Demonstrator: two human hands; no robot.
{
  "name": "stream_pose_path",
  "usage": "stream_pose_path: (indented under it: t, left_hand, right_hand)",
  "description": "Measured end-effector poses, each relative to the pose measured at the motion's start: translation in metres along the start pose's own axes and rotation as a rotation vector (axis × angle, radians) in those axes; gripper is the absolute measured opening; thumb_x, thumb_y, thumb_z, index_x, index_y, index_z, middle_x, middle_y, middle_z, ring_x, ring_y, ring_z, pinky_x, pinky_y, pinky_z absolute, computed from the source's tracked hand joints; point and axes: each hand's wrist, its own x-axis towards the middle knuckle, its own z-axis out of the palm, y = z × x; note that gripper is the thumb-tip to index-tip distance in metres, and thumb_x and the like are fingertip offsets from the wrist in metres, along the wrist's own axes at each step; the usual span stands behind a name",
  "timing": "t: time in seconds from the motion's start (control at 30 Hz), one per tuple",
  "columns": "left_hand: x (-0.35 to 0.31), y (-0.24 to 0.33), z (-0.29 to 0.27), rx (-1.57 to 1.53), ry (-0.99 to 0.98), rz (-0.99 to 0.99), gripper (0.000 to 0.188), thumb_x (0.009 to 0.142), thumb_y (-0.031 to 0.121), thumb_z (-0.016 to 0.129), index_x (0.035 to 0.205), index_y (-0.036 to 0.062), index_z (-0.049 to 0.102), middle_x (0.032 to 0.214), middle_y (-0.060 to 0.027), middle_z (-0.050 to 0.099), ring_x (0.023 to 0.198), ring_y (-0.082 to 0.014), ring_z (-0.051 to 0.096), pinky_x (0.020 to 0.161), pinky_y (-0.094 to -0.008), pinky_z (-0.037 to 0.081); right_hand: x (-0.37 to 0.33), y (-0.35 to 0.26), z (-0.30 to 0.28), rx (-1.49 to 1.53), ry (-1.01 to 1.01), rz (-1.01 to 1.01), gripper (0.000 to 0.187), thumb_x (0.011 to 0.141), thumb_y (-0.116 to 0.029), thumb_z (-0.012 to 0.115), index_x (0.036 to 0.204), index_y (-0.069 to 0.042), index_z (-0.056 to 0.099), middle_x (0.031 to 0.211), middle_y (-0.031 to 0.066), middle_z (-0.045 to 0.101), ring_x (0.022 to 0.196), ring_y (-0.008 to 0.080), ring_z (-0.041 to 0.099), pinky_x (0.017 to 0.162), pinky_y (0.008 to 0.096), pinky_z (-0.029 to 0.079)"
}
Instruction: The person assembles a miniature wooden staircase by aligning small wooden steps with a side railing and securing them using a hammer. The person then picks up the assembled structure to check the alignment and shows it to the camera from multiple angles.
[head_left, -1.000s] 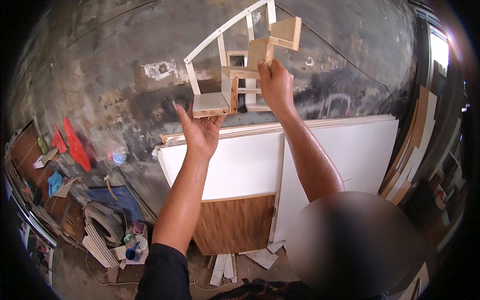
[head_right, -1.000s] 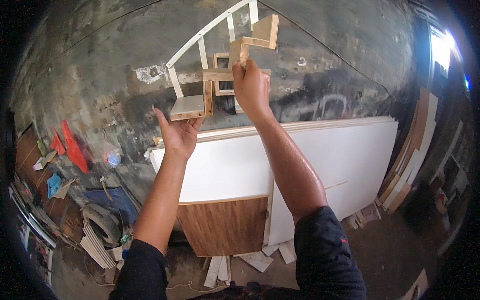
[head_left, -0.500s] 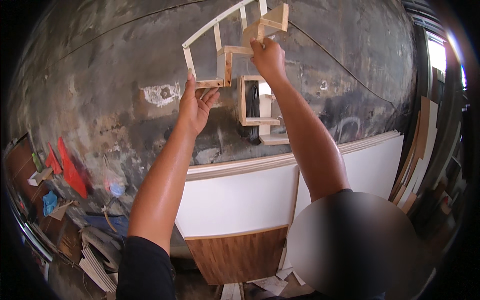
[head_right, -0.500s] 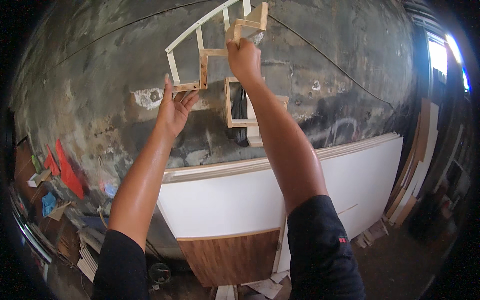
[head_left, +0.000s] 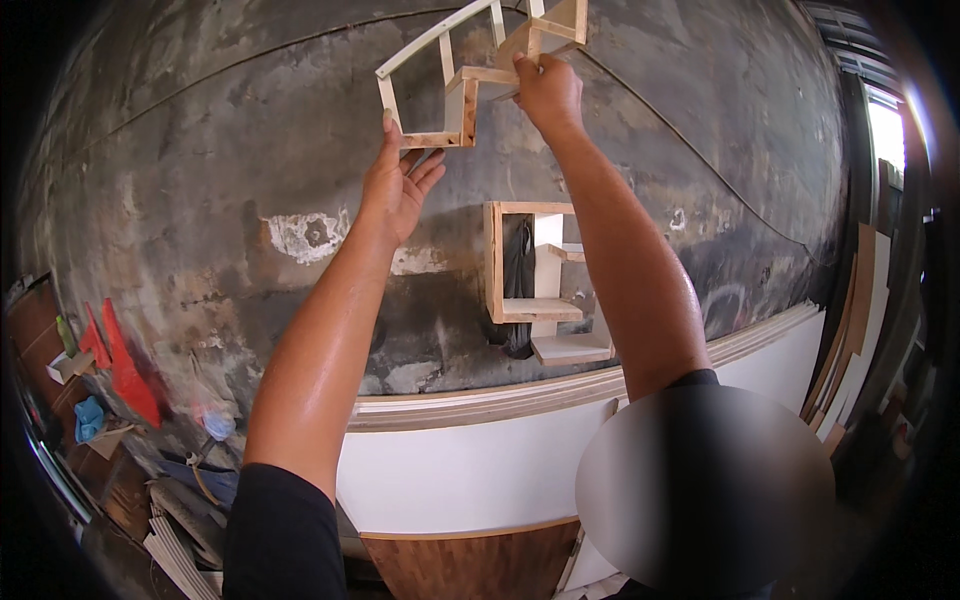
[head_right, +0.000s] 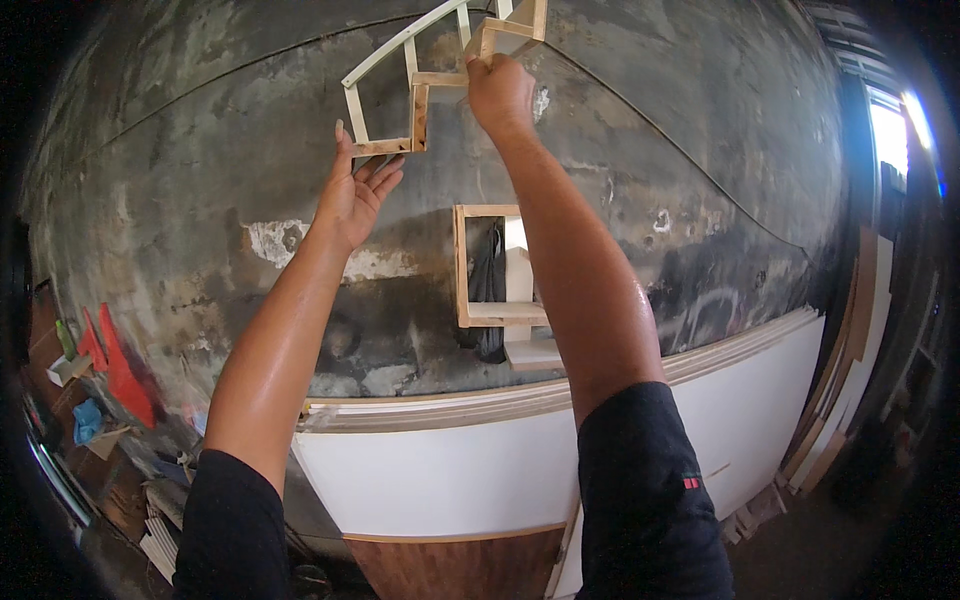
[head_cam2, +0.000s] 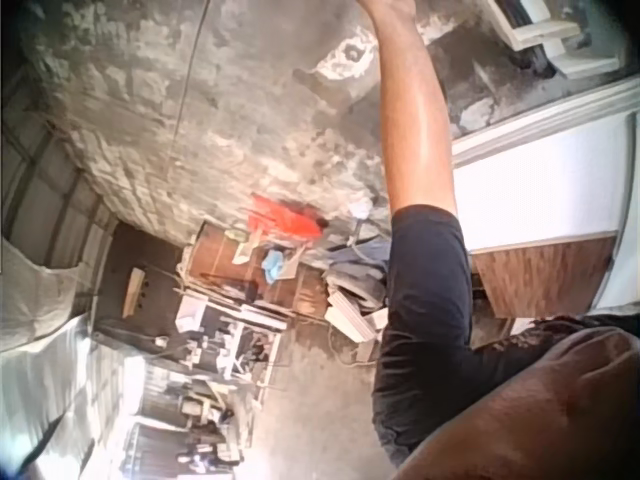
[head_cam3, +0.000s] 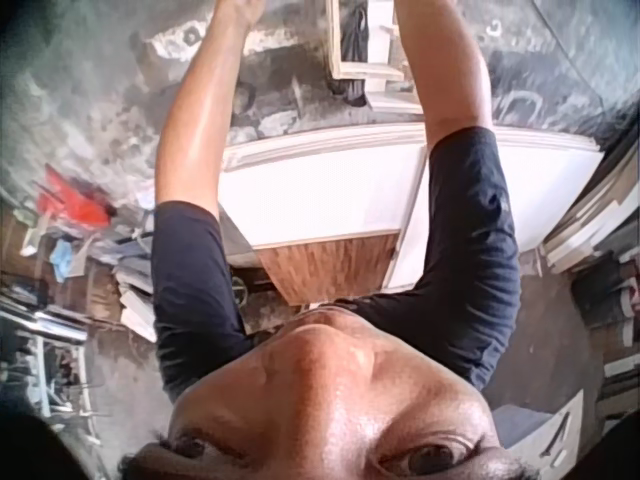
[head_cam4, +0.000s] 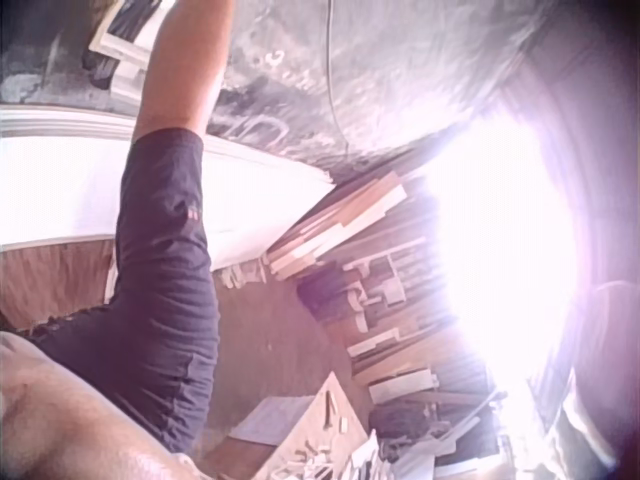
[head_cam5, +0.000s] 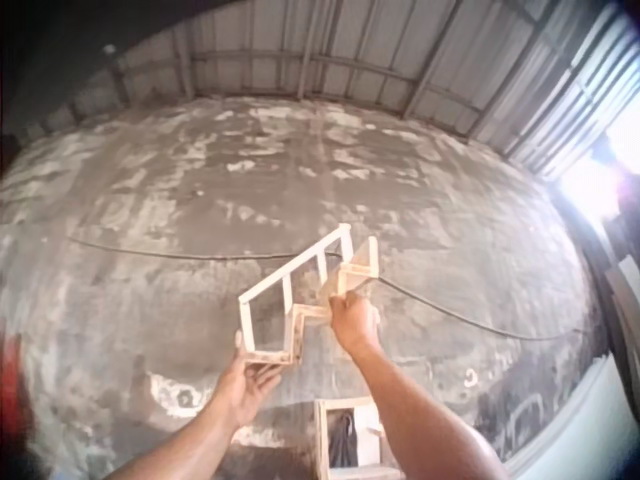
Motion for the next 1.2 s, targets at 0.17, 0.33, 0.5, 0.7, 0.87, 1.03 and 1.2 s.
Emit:
stream_pose_path:
  t: [0.17,0.33,0.5,0.7,0.87,1.03,1.2]
  left_hand:
    - [0.019,-0.005,-0.005,0.042,0.006,-0.011,0.083,0.089,0.067,0.057,0.145,0.0099,0.036,0.13,-0.0205,0.054,0.116,-0.0291,0.061,0.106,-0.0407,0.048]
    - [0.027,-0.007,-0.007,0.086,0.028,-0.01,0.093,0.086,0.073,0.057,0.147,0.0066,0.034,0.133,-0.0225,0.051,0.119,-0.0304,0.058,0.107,-0.0418,0.045]
    - [0.034,-0.007,-0.011,0.099,0.03,-0.029,0.1,0.084,0.075,0.058,0.147,0.0018,0.034,0.134,-0.0225,0.049,0.118,-0.0317,0.058,0.105,-0.0418,0.045]
    - [0.039,-0.005,-0.009,0.123,0.027,-0.065,0.104,0.083,0.079,0.053,0.153,0.0076,0.024,0.145,-0.0269,0.039,0.128,-0.0343,0.053,0.111,-0.0435,0.041]
    - [0.041,-0.009,-0.017,0.136,0.038,-0.067,0.109,0.082,0.078,0.055,0.155,0.0039,0.02,0.149,-0.0293,0.034,0.128,-0.0348,0.052,0.11,-0.0435,0.041]
    - [0.038,-0.014,-0.021,0.16,0.04,-0.067,0.105,0.084,0.079,0.052,0.155,0.0081,0.019,0.148,-0.0273,0.035,0.129,-0.0342,0.052,0.112,-0.0438,0.04]
    - [0.034,-0.014,-0.03,0.239,0.033,-0.08,0.105,0.084,0.08,0.05,0.153,0.0067,0.022,0.145,-0.0264,0.039,0.126,-0.0325,0.055,0.11,-0.044,0.042]
  right_hand:
    - [0.009,0.007,0.007,0.025,0.003,0.048,0.043,0.093,-0.037,0.062,0.097,0.006,0.071,0.081,0.0218,0.07,0.073,0.0297,0.069,0.07,0.0381,0.054]
    - [0.004,-0.002,0.006,0.014,-0.05,0.151,0.044,0.092,-0.038,0.062,0.1,0.004,0.071,0.1,0.0324,0.068,0.101,0.0481,0.064,0.088,0.0506,0.05]
    - [0.006,-0.01,0.004,-0.002,-0.043,0.155,0.042,0.092,-0.036,0.062,0.1,0.005,0.07,0.099,0.0326,0.068,0.1,0.0487,0.064,0.089,0.0512,0.05]
    - [0.009,-0.012,0.004,-0.028,-0.036,0.144,0.042,0.091,-0.035,0.063,0.101,0.004,0.07,0.101,0.0333,0.067,0.101,0.049,0.064,0.09,0.0508,0.05]
    - [0.008,-0.006,0.011,-0.066,-0.048,0.157,0.043,0.09,-0.036,0.064,0.102,0.004,0.07,0.1,0.0332,0.067,0.099,0.0498,0.064,0.088,0.0505,0.051]
    - [0.01,0.007,0.019,-0.092,-0.065,0.13,0.043,0.09,-0.036,0.063,0.1,0.005,0.07,0.098,0.0335,0.067,0.098,0.0497,0.065,0.087,0.0509,0.051]
    - [0.005,0.013,0.023,-0.059,-0.114,0.109,0.045,0.091,-0.038,0.062,0.094,0.007,0.071,0.093,0.0345,0.067,0.096,0.0504,0.065,0.088,0.0507,0.051]
